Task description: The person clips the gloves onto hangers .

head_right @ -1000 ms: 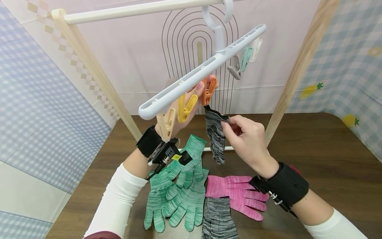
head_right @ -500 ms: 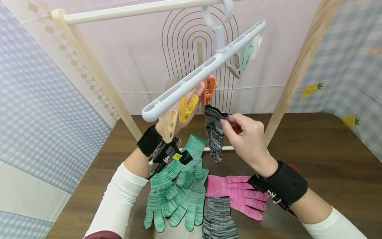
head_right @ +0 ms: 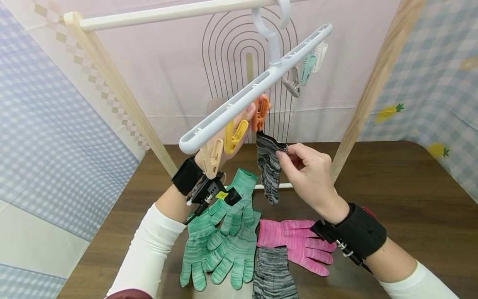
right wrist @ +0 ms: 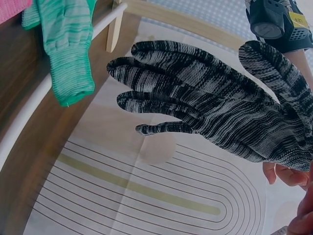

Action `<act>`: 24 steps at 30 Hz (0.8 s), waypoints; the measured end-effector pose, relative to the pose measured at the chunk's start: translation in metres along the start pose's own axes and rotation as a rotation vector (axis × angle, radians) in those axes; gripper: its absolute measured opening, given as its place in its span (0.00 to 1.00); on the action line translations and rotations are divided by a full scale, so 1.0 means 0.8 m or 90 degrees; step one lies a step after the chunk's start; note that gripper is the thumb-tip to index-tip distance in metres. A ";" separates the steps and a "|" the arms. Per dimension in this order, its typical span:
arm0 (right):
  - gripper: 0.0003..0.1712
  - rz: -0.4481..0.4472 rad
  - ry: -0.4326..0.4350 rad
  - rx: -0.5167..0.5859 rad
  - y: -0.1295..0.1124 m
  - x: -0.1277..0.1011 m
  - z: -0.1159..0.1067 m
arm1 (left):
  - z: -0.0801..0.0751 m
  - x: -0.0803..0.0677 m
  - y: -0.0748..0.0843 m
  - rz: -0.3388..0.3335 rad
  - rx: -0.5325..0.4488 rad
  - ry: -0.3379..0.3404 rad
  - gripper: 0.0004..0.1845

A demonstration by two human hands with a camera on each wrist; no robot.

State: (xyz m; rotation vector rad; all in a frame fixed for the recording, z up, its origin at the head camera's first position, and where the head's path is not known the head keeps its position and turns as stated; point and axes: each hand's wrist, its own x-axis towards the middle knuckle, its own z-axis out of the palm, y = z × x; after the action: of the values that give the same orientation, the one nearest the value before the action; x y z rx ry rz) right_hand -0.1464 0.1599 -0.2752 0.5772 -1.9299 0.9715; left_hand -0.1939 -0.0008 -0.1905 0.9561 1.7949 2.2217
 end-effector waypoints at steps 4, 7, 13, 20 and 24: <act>0.07 -0.005 0.001 0.005 -0.002 0.001 0.000 | -0.001 -0.002 -0.002 0.021 -0.001 -0.004 0.11; 0.08 -0.006 0.005 0.015 -0.003 0.001 0.001 | -0.002 -0.003 -0.005 0.045 -0.013 -0.002 0.11; 0.08 -0.002 0.011 0.040 -0.005 0.003 0.004 | -0.004 -0.002 -0.009 0.086 -0.039 -0.041 0.14; 0.07 -0.002 0.001 0.069 -0.009 0.002 0.009 | -0.006 -0.003 -0.009 0.068 -0.032 -0.020 0.12; 0.08 -0.013 -0.002 0.080 -0.011 0.005 0.012 | -0.005 -0.004 -0.009 0.059 -0.030 0.004 0.13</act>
State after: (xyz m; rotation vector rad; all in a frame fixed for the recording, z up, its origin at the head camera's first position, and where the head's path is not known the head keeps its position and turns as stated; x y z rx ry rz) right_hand -0.1470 0.1472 -0.2711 0.6696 -1.8720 1.0857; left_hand -0.1954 -0.0034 -0.1987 1.0448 1.7255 2.3138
